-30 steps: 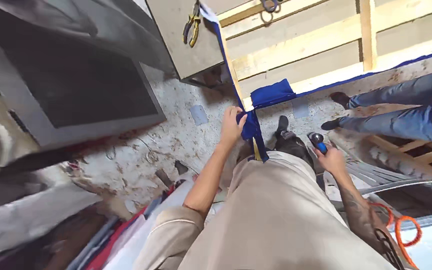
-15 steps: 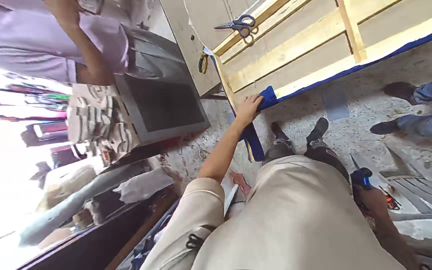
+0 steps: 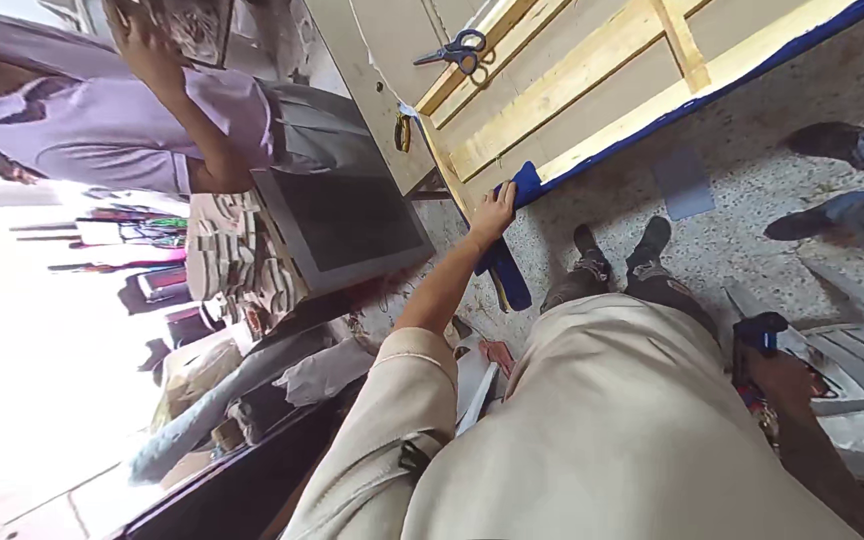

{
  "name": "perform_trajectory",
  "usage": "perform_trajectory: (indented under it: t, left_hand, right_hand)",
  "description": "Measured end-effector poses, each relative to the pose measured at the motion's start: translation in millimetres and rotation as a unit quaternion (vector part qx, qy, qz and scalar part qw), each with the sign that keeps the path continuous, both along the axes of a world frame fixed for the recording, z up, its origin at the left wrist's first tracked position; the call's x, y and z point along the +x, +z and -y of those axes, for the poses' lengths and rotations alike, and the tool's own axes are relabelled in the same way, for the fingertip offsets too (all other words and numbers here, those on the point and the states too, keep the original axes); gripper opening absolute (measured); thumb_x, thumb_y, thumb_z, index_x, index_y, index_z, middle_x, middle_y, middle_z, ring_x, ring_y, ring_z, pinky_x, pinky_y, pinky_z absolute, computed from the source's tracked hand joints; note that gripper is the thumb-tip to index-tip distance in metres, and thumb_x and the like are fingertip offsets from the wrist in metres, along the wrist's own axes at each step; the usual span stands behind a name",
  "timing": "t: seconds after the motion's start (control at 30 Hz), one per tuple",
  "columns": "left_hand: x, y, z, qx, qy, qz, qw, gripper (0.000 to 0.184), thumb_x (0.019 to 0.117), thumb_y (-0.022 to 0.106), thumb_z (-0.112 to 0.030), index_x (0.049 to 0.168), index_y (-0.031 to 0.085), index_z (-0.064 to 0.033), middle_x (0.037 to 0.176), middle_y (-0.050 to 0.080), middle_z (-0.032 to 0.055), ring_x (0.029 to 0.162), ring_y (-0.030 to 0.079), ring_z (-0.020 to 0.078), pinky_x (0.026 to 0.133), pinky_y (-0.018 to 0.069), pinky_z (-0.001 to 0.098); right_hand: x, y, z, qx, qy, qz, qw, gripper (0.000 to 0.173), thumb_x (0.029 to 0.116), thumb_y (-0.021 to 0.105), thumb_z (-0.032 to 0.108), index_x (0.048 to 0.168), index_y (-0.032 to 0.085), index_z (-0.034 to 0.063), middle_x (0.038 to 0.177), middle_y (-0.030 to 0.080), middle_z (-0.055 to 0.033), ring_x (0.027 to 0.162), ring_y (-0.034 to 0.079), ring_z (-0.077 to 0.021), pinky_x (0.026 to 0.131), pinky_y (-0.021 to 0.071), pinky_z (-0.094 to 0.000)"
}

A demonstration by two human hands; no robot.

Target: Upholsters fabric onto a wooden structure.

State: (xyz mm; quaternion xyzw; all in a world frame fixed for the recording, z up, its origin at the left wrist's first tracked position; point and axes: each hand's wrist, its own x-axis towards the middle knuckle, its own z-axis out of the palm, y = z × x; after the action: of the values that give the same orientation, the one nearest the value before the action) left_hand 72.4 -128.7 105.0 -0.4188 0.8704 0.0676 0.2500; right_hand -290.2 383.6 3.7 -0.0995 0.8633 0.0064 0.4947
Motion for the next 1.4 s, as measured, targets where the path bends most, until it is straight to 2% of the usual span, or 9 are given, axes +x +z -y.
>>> perform_trajectory:
  t: [0.13, 0.43, 0.6, 0.73, 0.93, 1.0, 1.1, 1.3, 1.4]
  left_hand:
    - [-6.1, 7.8, 7.0, 0.06, 0.047, -0.014, 0.997, 0.067, 0.1029, 0.056, -0.034, 0.159, 0.032, -0.007, 0.16, 0.042, 0.0172, 0.141, 0.048, 0.0413, 0.112, 0.0439, 0.0584]
    - [-4.1, 14.3, 0.7, 0.07, 0.053, -0.028, 0.996, 0.064, 0.1093, 0.044, -0.036, 0.163, 0.024, -0.0078, 0.166, 0.032, 0.0165, 0.146, 0.04, 0.0448, 0.112, 0.0412, 0.0613]
    - [8.6, -7.5, -27.1, -0.005, 0.144, -0.168, 0.975, 0.07, 0.0912, 0.055, 0.008, 0.158, 0.036, -0.0032, 0.166, 0.032, 0.0155, 0.154, 0.028, 0.0377, 0.121, 0.0228, 0.0655]
    - [28.4, 6.1, -35.5, -0.041, 0.209, -0.192, 0.958, 0.061, 0.0961, 0.046, 0.006, 0.156, 0.039, -0.0023, 0.166, 0.033, 0.0166, 0.155, 0.028, 0.0321, 0.126, 0.0185, 0.0571]
    - [44.9, 35.7, -73.5, -0.08, 0.535, -0.288, 0.79, 0.057, 0.1083, 0.046, -0.025, 0.157, 0.032, 0.0021, 0.152, 0.048, 0.0263, 0.141, 0.049, 0.0361, 0.119, 0.0395, 0.0506]
    - [49.9, 28.0, -84.4, -0.001, 0.605, -0.287, 0.743, 0.062, 0.108, 0.047, -0.042, 0.155, 0.039, -0.0022, 0.137, 0.06, 0.0271, 0.127, 0.06, 0.039, 0.109, 0.0469, 0.0577]
    - [50.5, 11.2, -102.3, 0.081, 0.662, -0.307, 0.679, 0.066, 0.1086, 0.032, -0.056, 0.154, 0.041, -0.0086, 0.122, 0.068, 0.0262, 0.114, 0.067, 0.0399, 0.1, 0.0515, 0.0617]
    - [64.1, -2.6, -82.5, 0.074, 0.691, -0.355, 0.625, 0.071, 0.1097, 0.019, -0.056, 0.151, 0.047, -0.0058, 0.136, 0.062, 0.0259, 0.129, 0.06, 0.0389, 0.11, 0.0442, 0.0616]
    - [72.5, -4.4, -69.0, 0.051, 0.68, -0.375, 0.628, 0.065, 0.1111, 0.025, -0.049, 0.141, 0.054, 0.0008, 0.124, 0.067, 0.0251, 0.117, 0.066, 0.036, 0.102, 0.0507, 0.0571]
  right_hand:
    - [3.4, 23.8, 18.5, -0.031, -0.021, -0.002, 0.999, 0.058, 0.0949, 0.067, 0.051, 0.113, 0.07, -0.0043, 0.11, 0.068, -0.0335, 0.107, 0.064, -0.0518, 0.092, 0.0466, -0.0742]
    - [3.0, 32.4, 36.5, -0.053, -0.064, -0.053, 0.995, 0.051, 0.0925, 0.072, 0.049, 0.097, 0.074, -0.0019, 0.094, 0.072, -0.0267, 0.092, 0.07, -0.0453, 0.083, 0.0522, -0.0684]
    - [-6.7, 56.6, 62.7, -0.128, -0.098, -0.072, 0.984, 0.047, 0.0962, 0.069, 0.044, 0.097, 0.072, -0.0032, 0.083, 0.071, -0.0233, 0.077, 0.069, -0.0403, 0.074, 0.0536, -0.065]
    - [-31.5, 80.5, 117.9, -0.217, -0.104, -0.03, 0.97, 0.045, 0.0976, 0.067, 0.045, 0.097, 0.07, -0.0004, 0.068, 0.069, -0.0123, 0.058, 0.067, -0.027, 0.06, 0.0582, -0.0529]
    - [-47.2, 173.9, 267.0, -0.403, 0.031, 0.091, 0.91, 0.043, 0.0913, 0.071, 0.034, 0.125, 0.07, 0.0081, 0.075, 0.071, -0.0089, 0.053, 0.066, -0.0204, 0.049, 0.0592, -0.0424]
    - [-40.9, 199.1, 328.3, -0.466, 0.093, 0.115, 0.872, 0.062, 0.0906, 0.069, 0.031, 0.148, 0.056, 0.0124, 0.099, 0.074, -0.0085, 0.071, 0.07, -0.0165, 0.064, 0.0615, -0.0397]
    - [-22.4, 212.2, 425.3, -0.522, 0.22, 0.08, 0.82, 0.067, 0.0943, 0.067, 0.032, 0.156, 0.046, 0.014, 0.12, 0.073, -0.0094, 0.099, 0.072, -0.0171, 0.088, 0.0607, -0.0442]
    - [12.1, 207.9, 641.7, -0.546, 0.427, -0.046, 0.719, 0.058, 0.0988, 0.064, 0.022, 0.154, 0.049, 0.0135, 0.132, 0.068, -0.0199, 0.116, 0.069, -0.0349, 0.099, 0.0535, -0.0607]
    - [16.5, 200.4, 747.6, -0.477, 0.54, -0.134, 0.68, 0.053, 0.102, 0.058, 0.028, 0.153, 0.05, 0.0165, 0.125, 0.069, -0.0253, 0.111, 0.068, -0.0456, 0.095, 0.0498, -0.0691]
